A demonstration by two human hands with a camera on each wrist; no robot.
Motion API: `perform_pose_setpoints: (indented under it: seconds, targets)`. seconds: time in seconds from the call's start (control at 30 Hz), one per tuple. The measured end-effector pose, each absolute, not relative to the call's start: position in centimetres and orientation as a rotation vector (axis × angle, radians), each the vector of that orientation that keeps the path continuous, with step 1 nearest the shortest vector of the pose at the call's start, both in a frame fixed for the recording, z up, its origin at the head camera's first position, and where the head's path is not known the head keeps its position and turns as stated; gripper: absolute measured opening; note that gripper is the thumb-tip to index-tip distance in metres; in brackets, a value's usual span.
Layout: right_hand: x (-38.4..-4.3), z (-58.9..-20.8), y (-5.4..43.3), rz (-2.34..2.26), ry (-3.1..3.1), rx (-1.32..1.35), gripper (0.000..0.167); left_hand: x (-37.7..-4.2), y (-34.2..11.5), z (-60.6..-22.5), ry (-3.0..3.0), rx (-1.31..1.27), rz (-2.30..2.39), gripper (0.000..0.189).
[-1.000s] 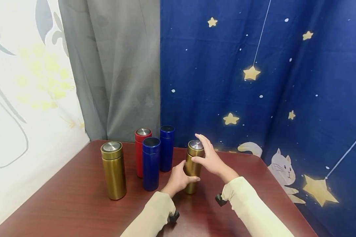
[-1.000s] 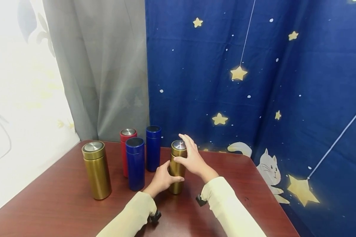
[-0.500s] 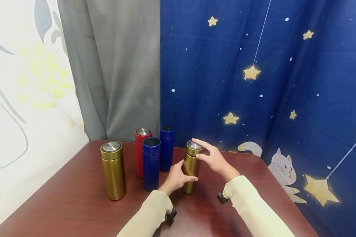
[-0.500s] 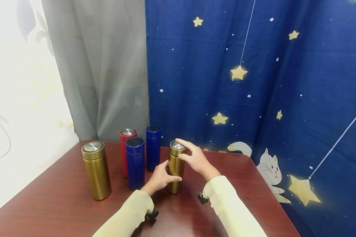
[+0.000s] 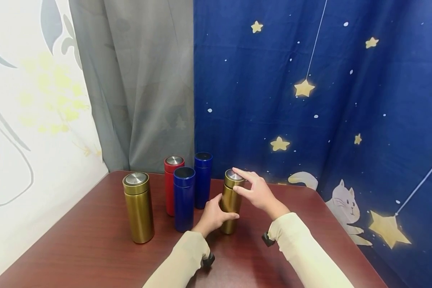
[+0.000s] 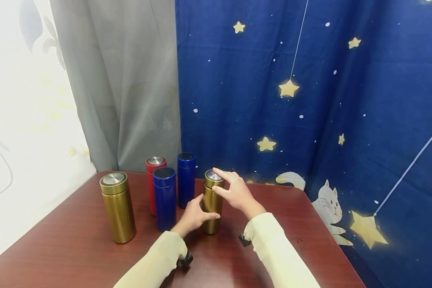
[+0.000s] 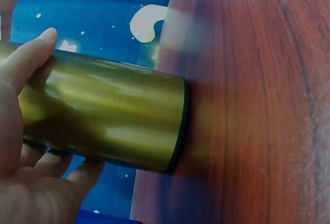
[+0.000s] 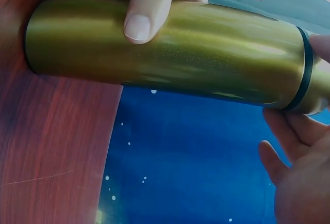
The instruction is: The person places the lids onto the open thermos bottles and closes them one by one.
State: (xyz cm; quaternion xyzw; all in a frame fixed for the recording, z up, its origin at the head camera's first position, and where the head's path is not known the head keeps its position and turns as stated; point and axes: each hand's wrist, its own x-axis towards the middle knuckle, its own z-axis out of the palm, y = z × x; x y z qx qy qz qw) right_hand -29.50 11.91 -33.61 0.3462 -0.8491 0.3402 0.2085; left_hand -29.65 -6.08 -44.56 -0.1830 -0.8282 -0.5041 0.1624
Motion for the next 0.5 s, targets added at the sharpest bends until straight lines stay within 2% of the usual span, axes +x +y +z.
perform_pose_setpoints:
  seconds: [0.5]
  targets:
    - [-30.0, -34.9, 10.0, 0.777, -2.136, 0.736, 0.058, -29.0, -4.8, -45.2, -2.287, -0.305, -1.411, 0.075]
